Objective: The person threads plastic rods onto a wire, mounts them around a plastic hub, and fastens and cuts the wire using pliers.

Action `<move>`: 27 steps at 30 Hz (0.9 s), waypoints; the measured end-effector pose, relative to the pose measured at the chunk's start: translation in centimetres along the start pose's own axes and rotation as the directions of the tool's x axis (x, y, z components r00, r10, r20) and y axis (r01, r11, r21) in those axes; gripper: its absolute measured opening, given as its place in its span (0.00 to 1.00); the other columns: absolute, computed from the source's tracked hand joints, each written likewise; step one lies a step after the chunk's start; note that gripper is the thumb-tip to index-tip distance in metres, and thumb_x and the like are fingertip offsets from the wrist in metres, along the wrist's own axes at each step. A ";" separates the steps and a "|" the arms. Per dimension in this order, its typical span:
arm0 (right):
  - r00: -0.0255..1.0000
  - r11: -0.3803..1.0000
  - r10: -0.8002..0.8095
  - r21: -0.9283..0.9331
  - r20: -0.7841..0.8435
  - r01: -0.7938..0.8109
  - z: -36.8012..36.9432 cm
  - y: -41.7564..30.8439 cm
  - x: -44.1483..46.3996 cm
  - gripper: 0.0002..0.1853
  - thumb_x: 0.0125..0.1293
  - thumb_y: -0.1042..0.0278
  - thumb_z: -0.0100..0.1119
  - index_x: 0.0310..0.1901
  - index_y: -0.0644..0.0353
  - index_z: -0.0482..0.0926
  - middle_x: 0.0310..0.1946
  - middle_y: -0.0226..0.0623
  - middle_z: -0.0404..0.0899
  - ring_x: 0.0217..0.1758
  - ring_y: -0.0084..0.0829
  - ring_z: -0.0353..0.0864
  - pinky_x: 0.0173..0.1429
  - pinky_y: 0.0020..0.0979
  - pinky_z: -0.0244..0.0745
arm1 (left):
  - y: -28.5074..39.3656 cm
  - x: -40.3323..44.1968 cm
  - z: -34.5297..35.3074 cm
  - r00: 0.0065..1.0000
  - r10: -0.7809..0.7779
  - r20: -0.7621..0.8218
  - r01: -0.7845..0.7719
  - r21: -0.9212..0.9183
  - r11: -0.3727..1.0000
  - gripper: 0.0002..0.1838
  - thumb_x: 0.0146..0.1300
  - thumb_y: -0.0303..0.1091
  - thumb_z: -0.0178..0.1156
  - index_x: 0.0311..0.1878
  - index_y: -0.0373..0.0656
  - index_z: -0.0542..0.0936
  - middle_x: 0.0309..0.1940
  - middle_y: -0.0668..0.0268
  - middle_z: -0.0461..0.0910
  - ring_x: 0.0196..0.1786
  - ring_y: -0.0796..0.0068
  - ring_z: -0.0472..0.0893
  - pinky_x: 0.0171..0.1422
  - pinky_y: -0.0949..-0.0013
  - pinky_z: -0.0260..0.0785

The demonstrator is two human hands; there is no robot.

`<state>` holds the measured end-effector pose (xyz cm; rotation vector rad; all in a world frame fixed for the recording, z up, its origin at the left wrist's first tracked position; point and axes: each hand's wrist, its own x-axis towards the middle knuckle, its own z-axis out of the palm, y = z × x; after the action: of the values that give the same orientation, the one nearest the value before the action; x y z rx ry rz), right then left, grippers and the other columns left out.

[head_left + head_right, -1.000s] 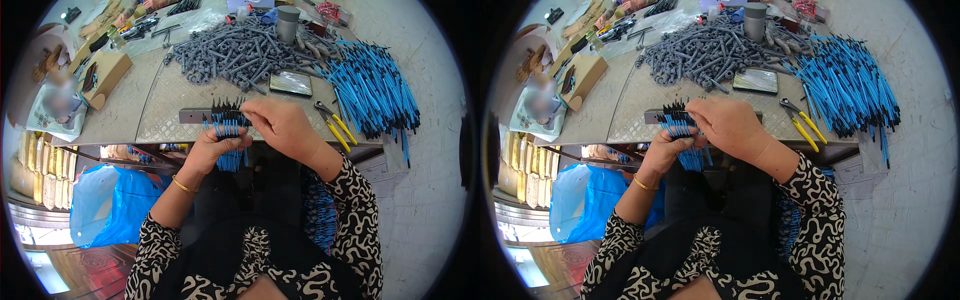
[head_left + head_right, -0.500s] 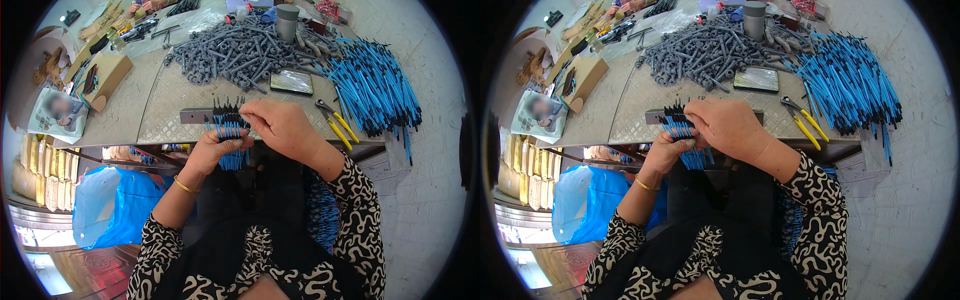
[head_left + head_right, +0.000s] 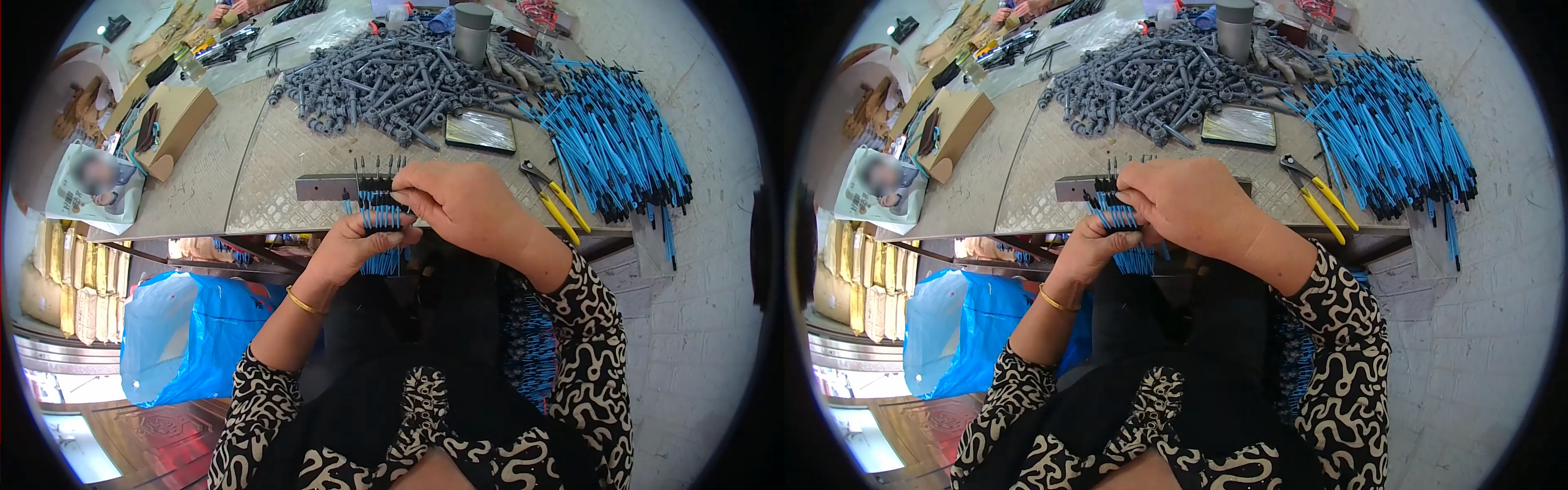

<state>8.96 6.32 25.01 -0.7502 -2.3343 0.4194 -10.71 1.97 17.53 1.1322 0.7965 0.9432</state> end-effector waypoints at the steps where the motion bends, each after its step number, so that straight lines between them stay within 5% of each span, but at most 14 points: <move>1: 1.000 1.000 0.004 -0.014 0.019 -0.003 0.0 0.0 0.0 0.06 0.61 0.69 0.57 0.39 0.57 0.78 0.29 0.40 0.79 0.31 0.43 0.79 0.33 0.35 0.73 | 0.0 0.0 0.0 1.000 -0.001 0.006 0.001 0.001 1.000 0.14 0.63 0.24 0.57 0.52 0.36 0.77 0.45 0.57 0.81 0.53 0.67 0.79 0.60 0.67 0.71; 22: 0.996 0.993 -0.089 0.075 0.018 0.087 0.5 0.2 0.1 0.07 0.59 0.69 0.60 0.40 0.55 0.80 0.29 0.37 0.79 0.30 0.40 0.80 0.32 0.34 0.74 | -0.3 -0.1 -0.7 0.994 0.011 0.105 -0.002 -0.085 0.996 0.18 0.67 0.36 0.55 0.54 0.32 0.76 0.47 0.60 0.80 0.53 0.67 0.79 0.60 0.67 0.70; 27: 0.993 0.992 -0.108 -0.054 0.036 0.110 0.4 0.1 -0.1 0.06 0.58 0.67 0.59 0.38 0.54 0.78 0.27 0.35 0.78 0.29 0.39 0.79 0.31 0.35 0.73 | -0.4 0.0 -0.6 0.995 0.017 0.094 -0.014 -0.033 0.999 0.17 0.67 0.36 0.56 0.52 0.34 0.77 0.45 0.63 0.81 0.50 0.72 0.79 0.57 0.69 0.71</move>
<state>8.80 6.28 24.68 -0.6422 -2.4132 0.3224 -11.19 2.14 16.99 1.1474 0.6945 0.9054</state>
